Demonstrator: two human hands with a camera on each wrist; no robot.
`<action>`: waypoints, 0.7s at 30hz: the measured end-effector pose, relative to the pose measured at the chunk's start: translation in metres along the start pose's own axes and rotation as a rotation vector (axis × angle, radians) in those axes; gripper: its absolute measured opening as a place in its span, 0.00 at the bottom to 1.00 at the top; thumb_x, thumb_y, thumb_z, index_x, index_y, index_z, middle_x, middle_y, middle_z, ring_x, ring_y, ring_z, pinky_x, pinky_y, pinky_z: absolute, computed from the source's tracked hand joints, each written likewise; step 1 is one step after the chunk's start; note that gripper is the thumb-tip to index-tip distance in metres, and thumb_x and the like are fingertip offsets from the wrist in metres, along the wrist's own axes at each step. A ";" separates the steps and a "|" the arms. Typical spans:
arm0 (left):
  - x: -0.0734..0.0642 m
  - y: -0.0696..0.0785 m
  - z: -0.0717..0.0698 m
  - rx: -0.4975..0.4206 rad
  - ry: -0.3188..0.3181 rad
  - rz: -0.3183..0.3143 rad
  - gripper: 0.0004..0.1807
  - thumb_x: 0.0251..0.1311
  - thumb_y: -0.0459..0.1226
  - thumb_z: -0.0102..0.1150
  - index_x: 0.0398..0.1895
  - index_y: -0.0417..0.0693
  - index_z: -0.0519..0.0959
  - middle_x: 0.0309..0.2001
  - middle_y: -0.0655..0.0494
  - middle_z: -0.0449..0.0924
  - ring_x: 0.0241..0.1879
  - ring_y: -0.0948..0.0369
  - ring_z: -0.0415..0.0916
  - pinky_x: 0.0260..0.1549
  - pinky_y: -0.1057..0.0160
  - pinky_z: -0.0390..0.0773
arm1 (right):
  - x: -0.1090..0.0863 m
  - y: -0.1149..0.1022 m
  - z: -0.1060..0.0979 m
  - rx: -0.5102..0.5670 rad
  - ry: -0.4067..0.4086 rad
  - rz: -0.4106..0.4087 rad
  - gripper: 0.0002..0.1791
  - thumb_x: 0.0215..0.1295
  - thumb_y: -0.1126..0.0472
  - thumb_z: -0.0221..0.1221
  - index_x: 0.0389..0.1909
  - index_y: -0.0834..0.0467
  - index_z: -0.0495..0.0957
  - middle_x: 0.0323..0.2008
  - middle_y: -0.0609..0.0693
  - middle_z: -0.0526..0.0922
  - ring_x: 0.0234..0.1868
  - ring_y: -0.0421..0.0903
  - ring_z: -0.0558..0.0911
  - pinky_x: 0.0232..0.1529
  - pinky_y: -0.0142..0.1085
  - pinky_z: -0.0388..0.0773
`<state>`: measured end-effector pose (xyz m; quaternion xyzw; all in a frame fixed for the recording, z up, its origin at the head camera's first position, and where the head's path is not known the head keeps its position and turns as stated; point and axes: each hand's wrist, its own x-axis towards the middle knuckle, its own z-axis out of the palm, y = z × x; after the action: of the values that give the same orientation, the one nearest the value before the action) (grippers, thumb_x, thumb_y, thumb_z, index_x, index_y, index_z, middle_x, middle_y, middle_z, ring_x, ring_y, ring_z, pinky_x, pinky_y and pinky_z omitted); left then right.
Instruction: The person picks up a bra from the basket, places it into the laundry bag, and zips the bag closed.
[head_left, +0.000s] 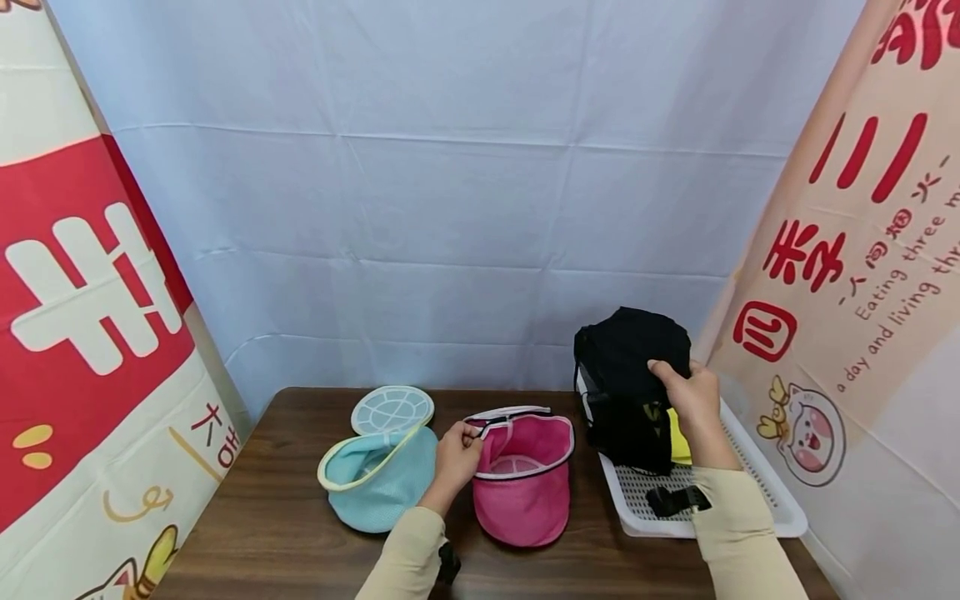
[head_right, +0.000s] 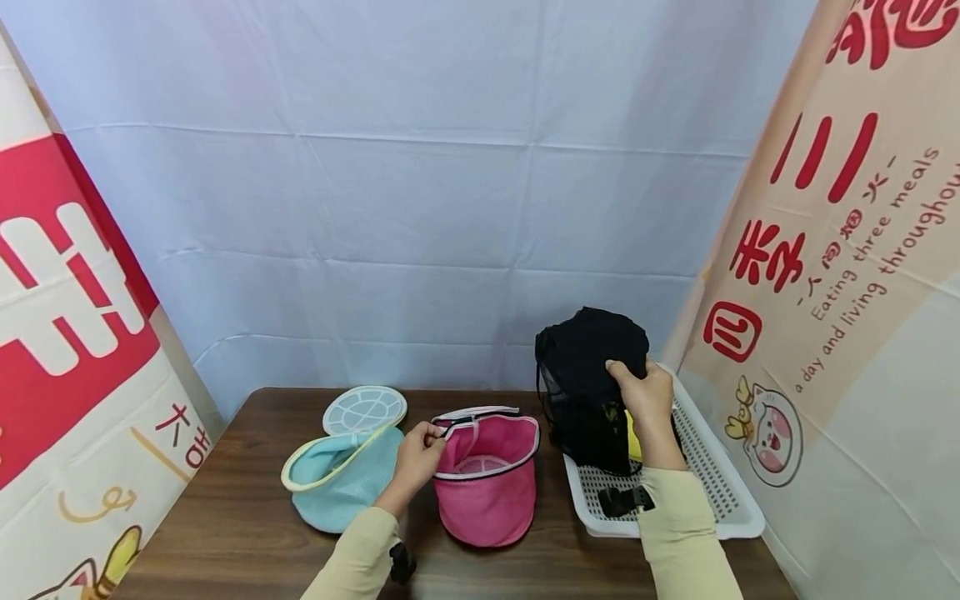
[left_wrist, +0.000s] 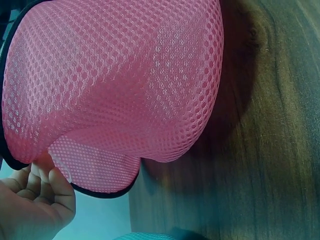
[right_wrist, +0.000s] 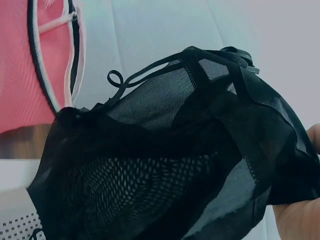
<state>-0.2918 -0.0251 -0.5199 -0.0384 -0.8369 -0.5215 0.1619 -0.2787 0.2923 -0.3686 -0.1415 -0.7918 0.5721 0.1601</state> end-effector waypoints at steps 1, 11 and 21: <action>0.000 0.000 0.000 0.001 -0.002 0.000 0.03 0.51 0.29 0.58 0.28 0.42 0.74 0.20 0.60 0.67 0.22 0.64 0.65 0.23 0.64 0.68 | 0.000 -0.002 0.001 0.009 -0.006 -0.003 0.32 0.63 0.47 0.56 0.55 0.70 0.67 0.57 0.65 0.67 0.52 0.55 0.68 0.48 0.44 0.68; 0.001 -0.001 0.001 0.001 0.002 0.006 0.03 0.50 0.28 0.57 0.27 0.42 0.74 0.19 0.60 0.67 0.21 0.64 0.64 0.22 0.65 0.67 | 0.000 -0.013 0.016 0.022 -0.009 -0.055 0.28 0.62 0.47 0.57 0.49 0.69 0.71 0.50 0.61 0.70 0.44 0.50 0.70 0.39 0.37 0.69; 0.001 -0.001 -0.002 -0.004 -0.014 0.028 0.03 0.51 0.28 0.57 0.28 0.41 0.74 0.20 0.60 0.67 0.21 0.64 0.65 0.22 0.65 0.68 | 0.000 -0.025 0.037 0.095 -0.048 -0.133 0.24 0.63 0.49 0.57 0.46 0.68 0.72 0.50 0.58 0.70 0.47 0.49 0.70 0.43 0.41 0.68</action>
<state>-0.2920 -0.0272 -0.5194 -0.0543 -0.8362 -0.5207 0.1633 -0.2950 0.2527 -0.3562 -0.0673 -0.7749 0.6005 0.1853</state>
